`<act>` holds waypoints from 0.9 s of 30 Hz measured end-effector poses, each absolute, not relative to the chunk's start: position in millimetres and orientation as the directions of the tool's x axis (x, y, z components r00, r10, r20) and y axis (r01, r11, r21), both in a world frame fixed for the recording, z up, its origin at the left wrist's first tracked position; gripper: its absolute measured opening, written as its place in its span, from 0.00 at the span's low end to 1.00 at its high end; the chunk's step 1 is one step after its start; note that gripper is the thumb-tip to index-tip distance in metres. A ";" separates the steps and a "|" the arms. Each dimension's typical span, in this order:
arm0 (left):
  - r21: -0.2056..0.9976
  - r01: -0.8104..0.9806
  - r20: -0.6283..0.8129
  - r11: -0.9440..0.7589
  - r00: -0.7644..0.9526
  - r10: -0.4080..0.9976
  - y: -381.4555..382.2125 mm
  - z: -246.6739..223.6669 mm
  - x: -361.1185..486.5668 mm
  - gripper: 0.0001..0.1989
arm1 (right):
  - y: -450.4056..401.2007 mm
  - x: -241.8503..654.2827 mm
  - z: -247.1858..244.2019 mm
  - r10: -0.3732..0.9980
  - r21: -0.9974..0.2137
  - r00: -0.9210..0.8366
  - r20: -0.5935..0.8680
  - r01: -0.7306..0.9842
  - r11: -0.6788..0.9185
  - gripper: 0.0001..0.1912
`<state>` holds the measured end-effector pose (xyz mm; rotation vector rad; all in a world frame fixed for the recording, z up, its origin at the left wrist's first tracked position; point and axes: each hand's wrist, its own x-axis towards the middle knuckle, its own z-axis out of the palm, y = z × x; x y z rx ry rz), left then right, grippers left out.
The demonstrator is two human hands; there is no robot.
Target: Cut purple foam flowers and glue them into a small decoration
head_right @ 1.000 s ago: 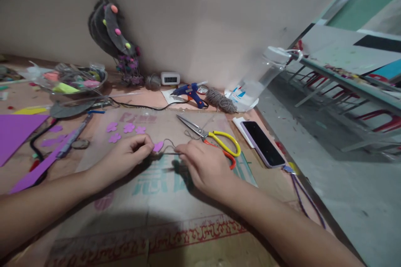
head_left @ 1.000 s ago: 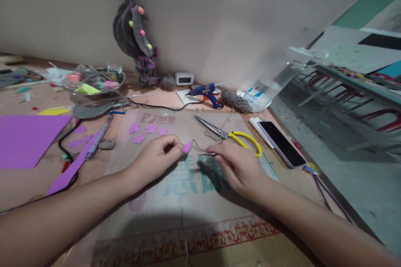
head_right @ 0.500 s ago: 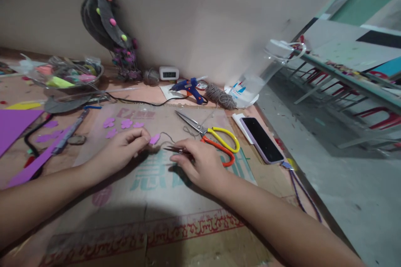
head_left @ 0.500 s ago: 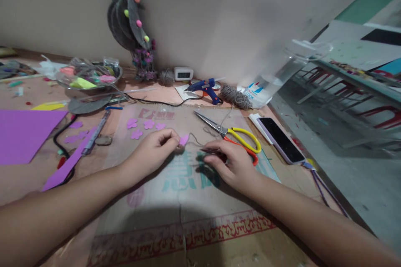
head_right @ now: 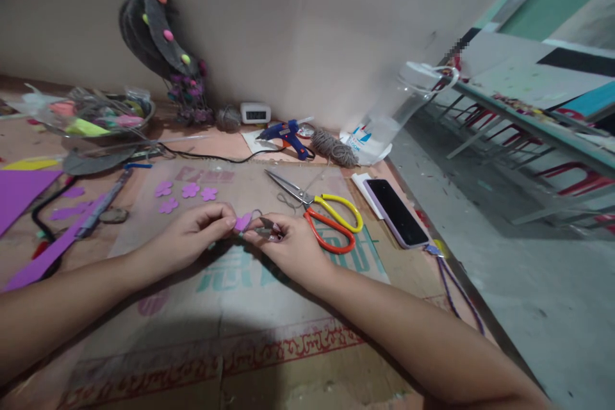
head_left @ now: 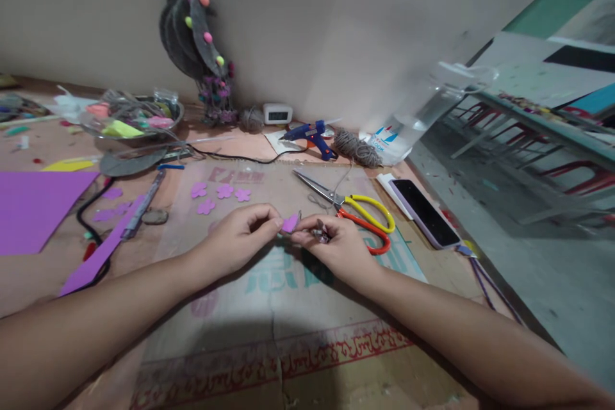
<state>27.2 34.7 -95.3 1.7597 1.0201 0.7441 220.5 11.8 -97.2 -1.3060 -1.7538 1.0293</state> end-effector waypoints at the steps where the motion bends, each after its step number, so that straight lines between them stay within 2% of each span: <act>1: 0.925 0.314 0.048 -0.217 0.467 0.883 34.7 -95.0 27.4 0.12 | 11.8 220.6 -96.8 0.968 -0.902 -0.241 0.066 0.400 0.161 0.06; 5: 0.926 0.321 0.035 -0.201 0.455 0.890 35.6 -96.4 27.1 0.13 | 9.1 221.0 -93.2 0.941 -0.890 -0.330 0.073 0.405 0.211 0.06; 7: 0.928 0.318 0.035 -0.192 0.440 0.897 36.3 -98.4 26.5 0.13 | 5.0 222.0 -91.3 0.878 -0.826 -0.460 0.133 0.438 0.355 0.06; 10: 0.935 0.301 0.050 -0.186 0.407 0.912 37.3 -100.4 26.1 0.13 | -2.0 224.9 -90.8 0.653 -0.584 -0.697 0.296 0.409 0.701 0.08; 12: 0.938 0.296 0.054 -0.182 0.395 0.917 37.7 -100.3 26.3 0.12 | -4.5 227.9 -92.0 0.515 -0.416 -0.770 0.376 0.356 0.836 0.12; 13: 0.939 0.294 0.054 -0.180 0.390 0.919 37.9 -99.8 26.5 0.12 | -4.6 229.7 -92.6 0.491 -0.372 -0.769 0.409 0.351 0.860 0.13; 14: 0.939 0.293 0.055 -0.179 0.386 0.921 38.0 -99.2 26.6 0.12 | -4.0 231.6 -93.1 0.498 -0.356 -0.749 0.437 0.365 0.860 0.15; 16: 0.941 0.292 0.051 -0.172 0.381 0.923 38.1 -98.2 26.8 0.12 | -1.0 235.8 -93.2 0.599 -0.393 -0.657 0.458 0.455 0.799 0.14; 18: 0.942 0.294 0.039 -0.162 0.381 0.924 38.0 -98.0 26.6 0.12 | 2.9 239.9 -91.7 0.729 -0.461 -0.538 0.423 0.566 0.684 0.12; 20: 0.937 0.310 0.031 -0.160 0.384 0.923 37.7 -98.9 25.8 0.11 | 6.0 243.4 -89.5 0.800 -0.502 -0.470 0.372 0.623 0.599 0.11; 22: 0.921 0.344 0.038 -0.182 0.386 0.922 37.1 -100.2 24.8 0.11 | 7.6 245.7 -87.7 0.805 -0.497 -0.476 0.353 0.633 0.593 0.09; 27: 0.868 0.430 0.061 -0.247 0.402 0.913 34.8 -100.4 23.5 0.10 | 7.9 247.8 -88.7 0.749 -0.399 -0.533 0.394 0.635 0.662 0.11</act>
